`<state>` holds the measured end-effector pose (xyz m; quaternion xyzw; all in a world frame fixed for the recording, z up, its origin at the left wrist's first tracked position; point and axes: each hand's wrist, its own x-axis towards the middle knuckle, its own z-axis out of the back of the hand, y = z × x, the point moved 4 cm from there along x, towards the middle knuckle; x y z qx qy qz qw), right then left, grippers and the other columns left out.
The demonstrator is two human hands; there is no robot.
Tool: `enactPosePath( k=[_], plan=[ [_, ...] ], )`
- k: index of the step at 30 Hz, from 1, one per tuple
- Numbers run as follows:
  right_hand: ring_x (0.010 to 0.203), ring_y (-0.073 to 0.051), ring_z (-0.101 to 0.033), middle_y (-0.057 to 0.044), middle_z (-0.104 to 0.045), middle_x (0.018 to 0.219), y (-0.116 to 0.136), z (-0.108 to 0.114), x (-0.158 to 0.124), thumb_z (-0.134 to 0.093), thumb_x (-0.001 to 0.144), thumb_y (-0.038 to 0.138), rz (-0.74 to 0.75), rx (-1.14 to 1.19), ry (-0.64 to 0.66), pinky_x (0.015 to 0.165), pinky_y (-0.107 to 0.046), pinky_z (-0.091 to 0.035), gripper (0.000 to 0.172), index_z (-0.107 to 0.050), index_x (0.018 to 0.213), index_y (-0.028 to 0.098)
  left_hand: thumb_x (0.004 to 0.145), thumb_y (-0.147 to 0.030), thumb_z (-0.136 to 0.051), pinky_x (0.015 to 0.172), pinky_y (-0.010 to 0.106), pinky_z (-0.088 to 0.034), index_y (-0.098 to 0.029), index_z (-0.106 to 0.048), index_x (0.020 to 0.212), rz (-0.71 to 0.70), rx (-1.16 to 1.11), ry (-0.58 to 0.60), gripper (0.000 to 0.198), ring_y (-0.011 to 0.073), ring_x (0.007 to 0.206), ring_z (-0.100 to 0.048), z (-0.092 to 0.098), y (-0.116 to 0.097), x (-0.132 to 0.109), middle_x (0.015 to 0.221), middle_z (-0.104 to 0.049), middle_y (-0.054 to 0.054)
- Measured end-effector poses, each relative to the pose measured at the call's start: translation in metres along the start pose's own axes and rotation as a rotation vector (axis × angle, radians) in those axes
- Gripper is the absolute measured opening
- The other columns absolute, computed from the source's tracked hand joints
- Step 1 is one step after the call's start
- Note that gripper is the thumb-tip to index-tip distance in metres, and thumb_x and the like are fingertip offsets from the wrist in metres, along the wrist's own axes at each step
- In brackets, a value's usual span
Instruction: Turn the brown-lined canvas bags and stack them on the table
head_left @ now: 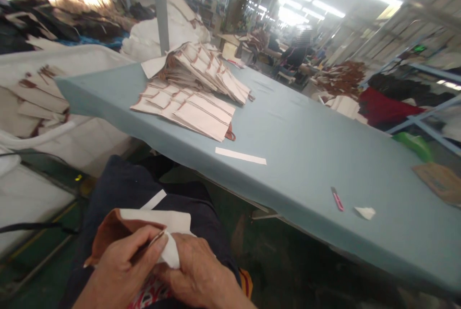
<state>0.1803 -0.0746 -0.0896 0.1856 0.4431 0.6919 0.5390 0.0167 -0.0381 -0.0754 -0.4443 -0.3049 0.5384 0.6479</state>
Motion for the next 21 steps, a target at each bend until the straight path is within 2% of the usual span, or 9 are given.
enactPosePath(
  k=[6, 12, 21],
  plan=[
    [0.105, -0.028, -0.078, -0.007, -0.083, 0.117, 0.010, -0.001, 0.004, -0.070, 0.107, 0.036, 0.047, -0.009, 0.005, 0.092, -0.034, -0.057, 0.015, -0.073, 0.117, 0.025, 0.103, -0.060, -0.063, 0.060, 0.024, -0.054, -0.026, -0.079, 0.074, -0.106, 0.016, 0.039, 0.048, 0.0192, 0.062, -0.069, 0.015, -0.010, -0.001, 0.067, -0.075, -0.002],
    [0.100, -0.027, -0.076, -0.008, -0.082, 0.112, 0.019, -0.002, 0.006, -0.069, 0.109, 0.038, 0.056, -0.073, 0.020, 0.087, -0.033, -0.055, 0.016, -0.071, 0.114, 0.023, 0.103, -0.049, -0.064, 0.062, 0.023, -0.056, -0.024, -0.079, 0.078, -0.137, 0.001, 0.021, 0.039, 0.0184, 0.066, -0.074, 0.026, -0.019, -0.003, 0.073, -0.080, -0.002],
    [0.107, -0.028, -0.078, -0.009, -0.083, 0.118, 0.023, -0.004, 0.002, -0.061, 0.115, 0.041, 0.094, -0.128, 0.028, 0.093, -0.034, -0.057, 0.020, -0.070, 0.119, 0.023, 0.106, -0.052, -0.063, 0.066, 0.025, -0.056, -0.024, -0.080, 0.084, -0.104, -0.022, 0.060, 0.040, 0.0200, 0.073, -0.075, 0.025, -0.007, -0.010, 0.079, -0.082, -0.001]
  ],
)
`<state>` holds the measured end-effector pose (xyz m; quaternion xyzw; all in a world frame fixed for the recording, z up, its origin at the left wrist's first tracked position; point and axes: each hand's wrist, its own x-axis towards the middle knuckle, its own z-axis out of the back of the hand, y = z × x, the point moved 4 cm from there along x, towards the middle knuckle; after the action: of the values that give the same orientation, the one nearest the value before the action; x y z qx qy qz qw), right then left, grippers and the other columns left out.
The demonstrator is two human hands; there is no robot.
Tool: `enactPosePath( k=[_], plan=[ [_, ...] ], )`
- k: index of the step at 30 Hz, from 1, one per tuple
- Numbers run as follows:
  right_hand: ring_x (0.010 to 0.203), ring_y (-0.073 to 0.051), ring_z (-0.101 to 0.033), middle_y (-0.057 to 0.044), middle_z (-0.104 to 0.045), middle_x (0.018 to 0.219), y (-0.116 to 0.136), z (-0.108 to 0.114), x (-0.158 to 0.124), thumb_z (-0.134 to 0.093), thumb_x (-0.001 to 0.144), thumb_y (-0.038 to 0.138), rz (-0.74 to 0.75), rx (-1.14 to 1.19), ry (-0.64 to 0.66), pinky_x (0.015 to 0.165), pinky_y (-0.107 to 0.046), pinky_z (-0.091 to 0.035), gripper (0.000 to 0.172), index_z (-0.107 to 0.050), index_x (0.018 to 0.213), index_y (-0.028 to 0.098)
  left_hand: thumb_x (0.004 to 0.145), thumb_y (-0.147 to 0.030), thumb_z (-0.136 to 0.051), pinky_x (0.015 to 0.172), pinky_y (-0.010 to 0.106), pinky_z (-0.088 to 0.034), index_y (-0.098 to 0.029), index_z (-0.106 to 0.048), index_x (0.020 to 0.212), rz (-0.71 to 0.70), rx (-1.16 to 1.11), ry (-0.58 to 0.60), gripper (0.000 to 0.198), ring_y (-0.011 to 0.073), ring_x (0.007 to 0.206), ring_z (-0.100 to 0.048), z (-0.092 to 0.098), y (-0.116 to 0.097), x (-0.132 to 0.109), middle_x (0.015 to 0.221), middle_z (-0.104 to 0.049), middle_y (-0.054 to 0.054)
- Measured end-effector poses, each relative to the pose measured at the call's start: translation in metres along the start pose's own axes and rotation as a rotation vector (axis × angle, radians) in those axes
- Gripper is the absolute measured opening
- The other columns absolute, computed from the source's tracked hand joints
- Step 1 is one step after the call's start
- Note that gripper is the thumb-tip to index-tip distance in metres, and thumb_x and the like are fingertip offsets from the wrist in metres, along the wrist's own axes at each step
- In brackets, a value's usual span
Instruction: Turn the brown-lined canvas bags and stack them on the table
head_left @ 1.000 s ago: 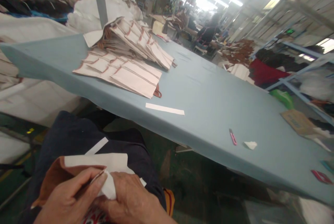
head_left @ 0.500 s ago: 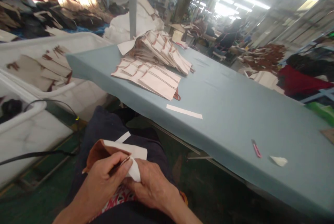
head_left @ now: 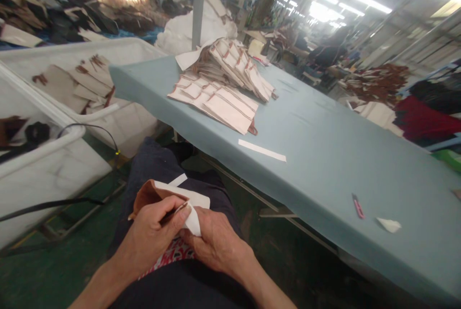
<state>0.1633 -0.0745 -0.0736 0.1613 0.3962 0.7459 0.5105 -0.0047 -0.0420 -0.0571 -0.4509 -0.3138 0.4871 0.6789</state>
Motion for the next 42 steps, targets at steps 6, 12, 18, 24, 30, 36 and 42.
enactPosePath(
  k=[6, 12, 18, 24, 30, 36, 42],
  plan=[
    [0.114, -0.029, -0.078, -0.010, -0.083, 0.124, 0.001, 0.001, -0.003, -0.059, 0.115, 0.038, 0.017, -0.013, -0.002, 0.099, -0.036, -0.058, 0.019, -0.069, 0.123, 0.024, 0.103, -0.056, -0.066, 0.070, 0.027, -0.058, -0.025, -0.082, 0.086, -0.005, 0.017, -0.072, 0.039, 0.0211, 0.073, -0.075, -0.002, 0.005, -0.004, 0.081, -0.083, -0.001],
    [0.109, -0.026, -0.078, -0.008, -0.083, 0.119, 0.002, 0.017, -0.006, -0.055, 0.115, 0.031, 0.039, -0.004, -0.038, 0.100, -0.034, -0.058, 0.019, -0.072, 0.120, 0.025, 0.091, -0.055, -0.076, 0.080, 0.032, -0.061, -0.027, -0.087, 0.096, -0.071, 0.116, -0.142, 0.031, 0.0263, 0.087, -0.082, 0.009, -0.006, -0.003, 0.095, -0.089, 0.002],
    [0.106, -0.026, -0.078, -0.007, -0.085, 0.118, 0.004, 0.032, -0.007, -0.056, 0.107, 0.023, 0.029, -0.030, -0.091, 0.097, -0.033, -0.059, 0.023, -0.075, 0.121, 0.025, 0.095, -0.057, -0.072, 0.085, 0.035, -0.064, -0.027, -0.085, 0.105, -0.169, 0.143, -0.208, 0.034, 0.0268, 0.091, -0.082, 0.011, -0.011, -0.001, 0.101, -0.089, 0.003],
    [0.099, -0.027, -0.076, -0.010, -0.085, 0.114, -0.002, 0.067, -0.013, -0.054, 0.090, 0.012, 0.050, -0.047, -0.278, 0.094, -0.037, -0.060, 0.045, -0.079, 0.125, 0.020, 0.104, -0.040, -0.067, 0.105, 0.046, -0.064, -0.027, -0.078, 0.111, -0.287, 0.193, -0.568, 0.019, 0.0306, 0.108, -0.081, 0.027, 0.003, -0.030, 0.115, -0.088, 0.009],
    [0.094, -0.030, -0.079, -0.012, -0.085, 0.103, -0.037, 0.105, -0.031, -0.053, 0.110, 0.036, 0.033, 0.027, -0.672, 0.086, -0.039, -0.063, 0.036, -0.085, 0.111, 0.021, 0.111, -0.054, -0.057, 0.090, 0.031, -0.067, -0.027, -0.080, 0.101, -0.049, 0.109, -0.605, 0.038, 0.0251, 0.097, -0.085, 0.030, 0.034, -0.028, 0.104, -0.088, 0.003],
    [0.115, -0.039, -0.077, -0.021, -0.081, 0.119, -0.071, 0.119, -0.060, -0.056, 0.109, 0.063, -0.390, -0.028, -1.157, 0.093, -0.048, -0.064, 0.056, -0.074, 0.127, 0.013, 0.109, -0.073, -0.053, 0.078, 0.027, -0.070, -0.024, -0.083, 0.099, 0.136, -0.069, -0.526, 0.058, 0.0238, 0.081, -0.083, 0.030, 0.062, 0.003, 0.092, -0.088, 0.005],
    [0.101, -0.039, -0.082, -0.014, -0.086, 0.104, -0.087, 0.152, -0.062, -0.062, 0.100, 0.079, -0.536, 0.214, -0.917, 0.080, -0.042, -0.068, 0.065, -0.082, 0.115, 0.019, 0.108, -0.080, -0.050, 0.080, 0.033, -0.070, -0.024, -0.083, 0.102, 0.224, -0.120, -0.366, 0.065, 0.0283, 0.089, -0.084, 0.020, 0.097, 0.019, 0.097, -0.087, 0.007]
  ],
)
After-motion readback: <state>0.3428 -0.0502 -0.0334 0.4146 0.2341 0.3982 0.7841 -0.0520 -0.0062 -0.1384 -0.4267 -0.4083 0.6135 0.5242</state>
